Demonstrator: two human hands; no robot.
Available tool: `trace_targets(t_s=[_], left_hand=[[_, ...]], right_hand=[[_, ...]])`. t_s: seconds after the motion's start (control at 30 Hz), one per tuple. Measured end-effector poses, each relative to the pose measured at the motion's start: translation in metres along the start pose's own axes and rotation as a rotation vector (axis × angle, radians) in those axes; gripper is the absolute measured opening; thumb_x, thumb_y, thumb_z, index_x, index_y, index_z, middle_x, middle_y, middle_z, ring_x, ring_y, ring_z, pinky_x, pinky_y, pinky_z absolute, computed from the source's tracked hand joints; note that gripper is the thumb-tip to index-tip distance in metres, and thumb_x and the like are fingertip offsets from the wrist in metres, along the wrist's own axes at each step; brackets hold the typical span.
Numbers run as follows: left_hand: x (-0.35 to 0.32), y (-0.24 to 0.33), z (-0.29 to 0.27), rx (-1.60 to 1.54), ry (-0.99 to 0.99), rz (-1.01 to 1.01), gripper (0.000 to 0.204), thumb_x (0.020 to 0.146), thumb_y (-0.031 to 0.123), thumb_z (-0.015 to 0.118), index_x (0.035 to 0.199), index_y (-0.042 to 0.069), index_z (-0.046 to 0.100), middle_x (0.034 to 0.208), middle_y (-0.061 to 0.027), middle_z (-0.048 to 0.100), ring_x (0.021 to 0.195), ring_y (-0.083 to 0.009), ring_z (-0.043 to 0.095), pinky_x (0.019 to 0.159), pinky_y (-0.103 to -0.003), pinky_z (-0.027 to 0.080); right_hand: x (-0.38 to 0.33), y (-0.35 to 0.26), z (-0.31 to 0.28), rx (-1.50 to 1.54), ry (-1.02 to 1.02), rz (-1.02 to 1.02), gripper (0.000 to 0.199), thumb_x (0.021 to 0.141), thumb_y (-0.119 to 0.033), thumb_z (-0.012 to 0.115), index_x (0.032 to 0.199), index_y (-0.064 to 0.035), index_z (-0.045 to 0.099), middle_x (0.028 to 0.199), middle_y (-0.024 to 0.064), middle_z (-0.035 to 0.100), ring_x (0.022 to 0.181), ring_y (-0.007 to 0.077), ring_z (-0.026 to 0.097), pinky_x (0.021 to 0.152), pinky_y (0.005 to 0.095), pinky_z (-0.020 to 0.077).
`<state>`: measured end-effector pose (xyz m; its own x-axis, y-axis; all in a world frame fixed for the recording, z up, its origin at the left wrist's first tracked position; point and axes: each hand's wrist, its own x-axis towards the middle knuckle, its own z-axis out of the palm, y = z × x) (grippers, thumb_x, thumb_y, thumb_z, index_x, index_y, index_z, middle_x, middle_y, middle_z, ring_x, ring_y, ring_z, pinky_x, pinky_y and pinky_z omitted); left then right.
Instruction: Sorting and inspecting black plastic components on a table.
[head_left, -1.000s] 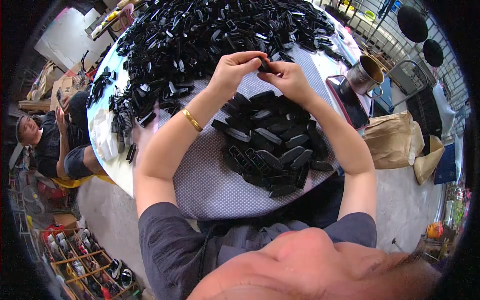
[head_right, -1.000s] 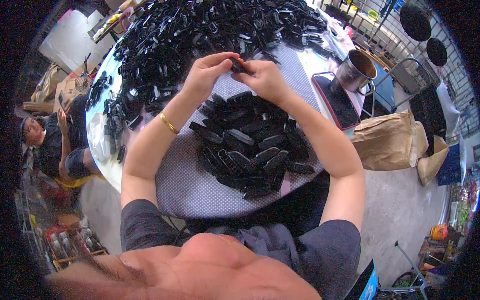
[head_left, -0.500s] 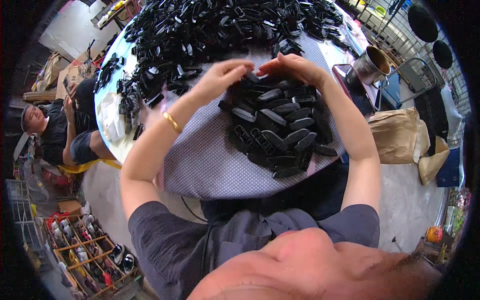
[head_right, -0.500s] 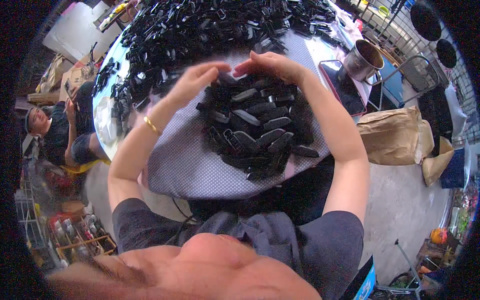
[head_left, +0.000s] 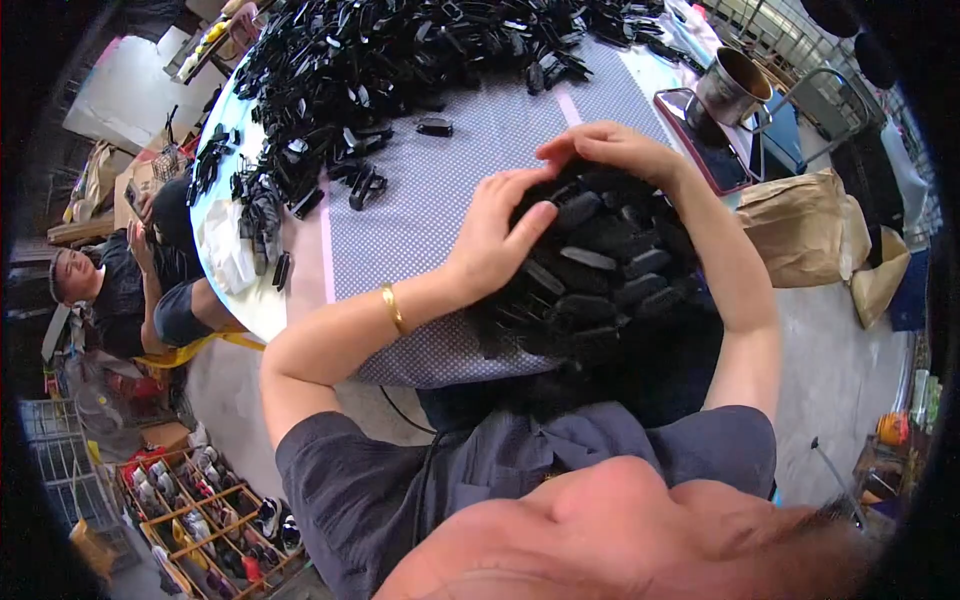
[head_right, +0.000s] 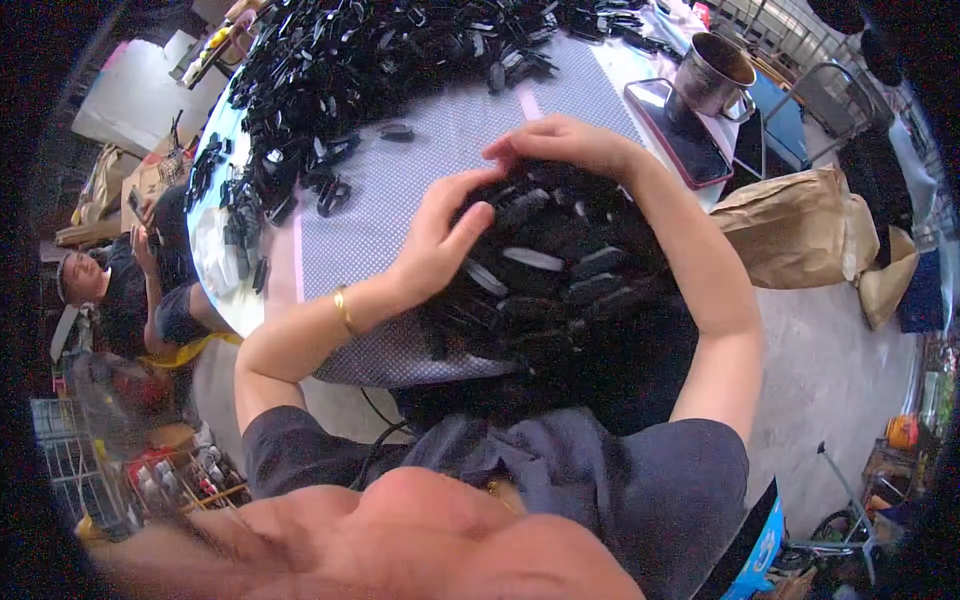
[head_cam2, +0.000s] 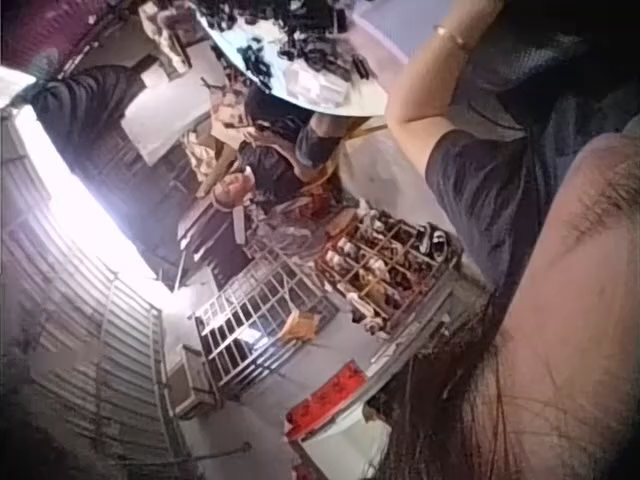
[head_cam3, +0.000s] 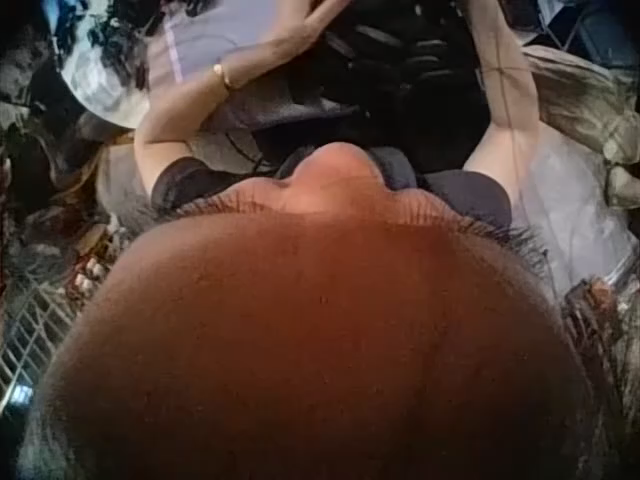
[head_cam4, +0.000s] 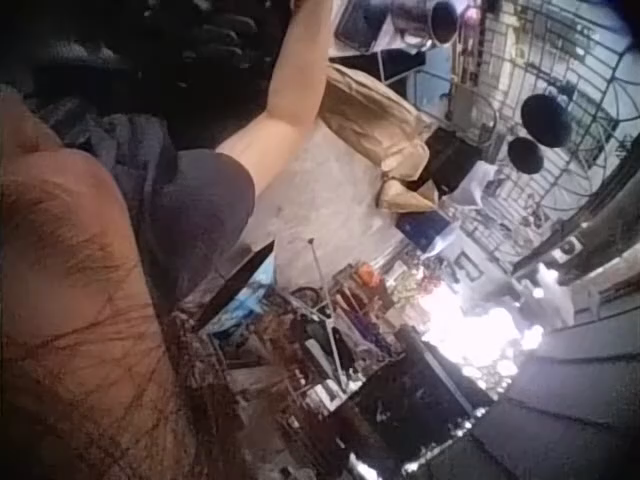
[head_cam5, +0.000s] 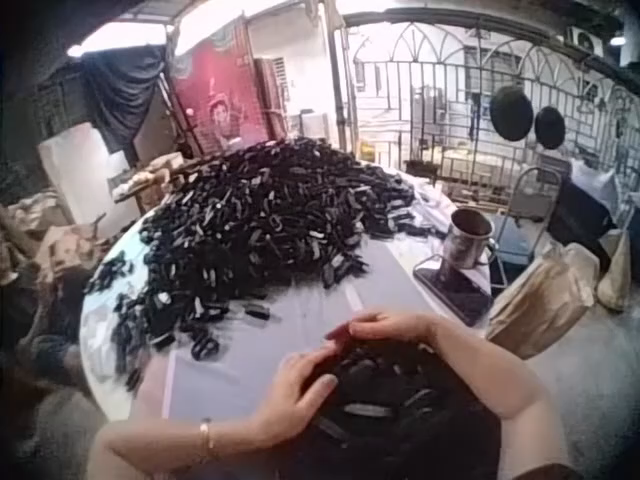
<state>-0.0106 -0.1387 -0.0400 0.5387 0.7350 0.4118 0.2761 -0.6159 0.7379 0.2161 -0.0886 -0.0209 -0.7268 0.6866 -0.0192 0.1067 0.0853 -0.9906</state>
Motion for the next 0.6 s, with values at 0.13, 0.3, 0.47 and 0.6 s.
trace_targets(t_s=[0.13, 0.3, 0.47, 0.6], left_hand=[[-0.008, 0.021, 0.018, -0.01, -0.042, 0.055, 0.038, 0.082, 0.02, 0.055, 0.113, -0.001, 0.048, 0.111, -0.0167, 0.049, 0.108, -0.0328, 0.041, 0.096, -0.04, 0.031], [-0.02, 0.038, 0.033, -0.036, -0.19, 0.15, 0.041, 0.081, 0.02, 0.056, 0.118, 0.004, 0.046, 0.121, -0.0181, 0.039, 0.114, -0.0344, 0.036, 0.099, -0.043, 0.028], [-0.025, 0.058, 0.052, -0.125, -0.354, 0.294, 0.044, 0.079, 0.022, 0.061, 0.116, 0.006, 0.047, 0.124, -0.0195, 0.035, 0.115, -0.038, 0.034, 0.097, -0.046, 0.03], [-0.028, 0.063, 0.063, -0.209, -0.461, 0.391, 0.044, 0.077, 0.02, 0.063, 0.115, 0.004, 0.047, 0.122, -0.0194, 0.038, 0.113, -0.0378, 0.038, 0.095, -0.045, 0.034]], right_hand=[[-0.03, 0.0, 0.01, -0.109, 0.089, 0.01, 0.05, 0.087, -0.042, 0.051, 0.112, 0.0009, 0.056, 0.102, 0.0075, 0.061, 0.095, 0.0135, 0.055, 0.087, 0.0277, 0.0409], [-0.06, -0.001, 0.027, 0.053, 0.122, 0.01, 0.059, 0.083, -0.049, 0.053, 0.108, 0.0041, 0.057, 0.088, 0.0081, 0.061, 0.083, 0.0145, 0.057, 0.078, 0.0276, 0.0436], [-0.081, 0.006, 0.035, 0.401, 0.116, -0.01, 0.073, 0.079, -0.062, 0.047, 0.102, 0.0071, 0.057, 0.079, 0.0111, 0.062, 0.071, 0.0186, 0.06, 0.07, 0.0292, 0.0465], [-0.089, 0.0, 0.03, 0.402, 0.279, -0.261, 0.065, 0.089, -0.056, 0.032, 0.103, 0.0031, 0.056, 0.068, 0.0085, 0.058, 0.069, 0.0215, 0.059, 0.074, 0.0378, 0.0457]])
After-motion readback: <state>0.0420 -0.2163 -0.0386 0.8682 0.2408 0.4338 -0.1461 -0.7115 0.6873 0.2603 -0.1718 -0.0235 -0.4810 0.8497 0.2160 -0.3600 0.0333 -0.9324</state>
